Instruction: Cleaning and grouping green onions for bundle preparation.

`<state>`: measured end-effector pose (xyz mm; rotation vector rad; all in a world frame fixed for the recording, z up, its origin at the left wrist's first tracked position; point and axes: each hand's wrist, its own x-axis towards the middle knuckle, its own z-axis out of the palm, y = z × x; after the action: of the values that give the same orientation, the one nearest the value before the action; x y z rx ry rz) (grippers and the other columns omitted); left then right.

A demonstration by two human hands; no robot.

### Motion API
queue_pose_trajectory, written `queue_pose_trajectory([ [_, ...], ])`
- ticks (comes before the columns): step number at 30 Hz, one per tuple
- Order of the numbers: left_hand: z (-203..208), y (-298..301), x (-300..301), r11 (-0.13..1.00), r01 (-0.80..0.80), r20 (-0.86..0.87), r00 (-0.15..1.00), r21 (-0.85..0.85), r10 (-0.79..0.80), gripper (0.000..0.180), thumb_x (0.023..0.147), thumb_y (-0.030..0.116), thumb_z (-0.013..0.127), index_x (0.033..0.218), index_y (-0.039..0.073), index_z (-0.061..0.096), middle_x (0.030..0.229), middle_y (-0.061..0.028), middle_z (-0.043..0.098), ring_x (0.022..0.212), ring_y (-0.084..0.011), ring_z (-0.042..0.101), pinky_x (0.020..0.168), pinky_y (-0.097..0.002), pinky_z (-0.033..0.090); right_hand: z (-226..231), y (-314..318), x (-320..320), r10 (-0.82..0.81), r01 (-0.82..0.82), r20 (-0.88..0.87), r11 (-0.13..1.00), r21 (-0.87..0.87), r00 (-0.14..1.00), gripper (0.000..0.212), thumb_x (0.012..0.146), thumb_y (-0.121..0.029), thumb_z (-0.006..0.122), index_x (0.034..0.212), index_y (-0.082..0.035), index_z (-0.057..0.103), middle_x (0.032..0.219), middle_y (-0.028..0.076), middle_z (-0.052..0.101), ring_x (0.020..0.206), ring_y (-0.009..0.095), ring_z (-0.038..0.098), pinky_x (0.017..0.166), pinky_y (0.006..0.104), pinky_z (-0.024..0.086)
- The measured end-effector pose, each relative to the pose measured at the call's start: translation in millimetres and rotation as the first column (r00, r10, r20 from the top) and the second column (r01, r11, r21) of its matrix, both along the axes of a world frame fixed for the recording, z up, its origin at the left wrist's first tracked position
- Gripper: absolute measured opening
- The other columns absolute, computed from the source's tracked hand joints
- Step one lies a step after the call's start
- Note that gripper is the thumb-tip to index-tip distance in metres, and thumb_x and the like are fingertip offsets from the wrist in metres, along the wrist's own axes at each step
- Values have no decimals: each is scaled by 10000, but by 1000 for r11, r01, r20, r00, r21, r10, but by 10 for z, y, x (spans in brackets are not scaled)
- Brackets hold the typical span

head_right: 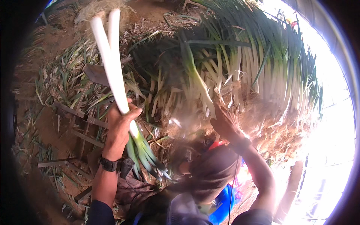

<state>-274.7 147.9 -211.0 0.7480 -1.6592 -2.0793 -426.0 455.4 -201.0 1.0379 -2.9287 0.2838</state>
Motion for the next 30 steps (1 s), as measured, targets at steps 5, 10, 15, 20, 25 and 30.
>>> queue_pose_trajectory([
  [5, -68, -24, -1, 996, 85, 11, 996, 40, -86, 439, 757, -15, 724, 1144, -41, 518, 862, -55, 599, 809, -144, 585, 766, -286, 464, 220, -144, 297, 163, -146, -177, 983, 110, 971, 393, 752, -46, 677, 1140, -64, 623, 859, 89, 624, 749, 281, 620, 640, 417, 495],
  [10, -117, 7, -79, 958, 286, -52, 956, -30, -287, 406, 732, -1, 763, 1084, -22, 562, 916, -81, 644, 868, -152, 622, 793, -294, 513, 643, -187, 277, 340, -229, -314, 912, 340, 886, 186, 734, -131, 774, 914, -111, 732, 838, 13, 704, 735, 162, 641, 658, 333, 542],
  [15, -179, 166, -222, 860, 504, -158, 846, -73, -509, 519, 708, -50, 765, 1180, -38, 549, 1099, -205, 597, 1065, -323, 615, 830, -385, 614, 1717, -468, 391, 561, -505, -187, 818, 275, 807, 101, 718, -136, 728, 812, -118, 695, 693, 4, 589, 684, 170, 607, 569, 346, 453],
  [20, -134, 226, -245, 741, 650, -167, 722, -166, -671, 547, 720, 5, 795, 1210, -29, 555, 1074, -188, 622, 997, -265, 640, 813, -367, 608, 2559, -916, 371, 329, -362, 241, 927, 102, 913, 283, 675, -52, 829, 941, -64, 734, 854, 95, 696, 771, 157, 676, 641, 288, 551],
  [25, -10, 310, -225, 735, 651, -241, 695, -191, -678, 496, 708, -28, 776, 1158, -69, 571, 992, -175, 651, 828, -234, 680, 769, -359, 607, 2771, -1163, -89, 609, -603, 42, 791, -105, 792, 309, 787, -84, 749, 1088, -62, 678, 962, 89, 687, 793, 145, 668, 666, 275, 557],
  [30, -45, 186, -152, 801, 598, -241, 775, -21, -584, 491, 705, -64, 735, 1172, -61, 580, 1010, -170, 662, 864, -219, 679, 762, -349, 593, 1969, -1235, -674, 590, -364, 99, 613, -701, 801, 240, 872, -95, 648, 1107, -56, 614, 952, 92, 655, 862, 151, 667, 694, 255, 572],
])
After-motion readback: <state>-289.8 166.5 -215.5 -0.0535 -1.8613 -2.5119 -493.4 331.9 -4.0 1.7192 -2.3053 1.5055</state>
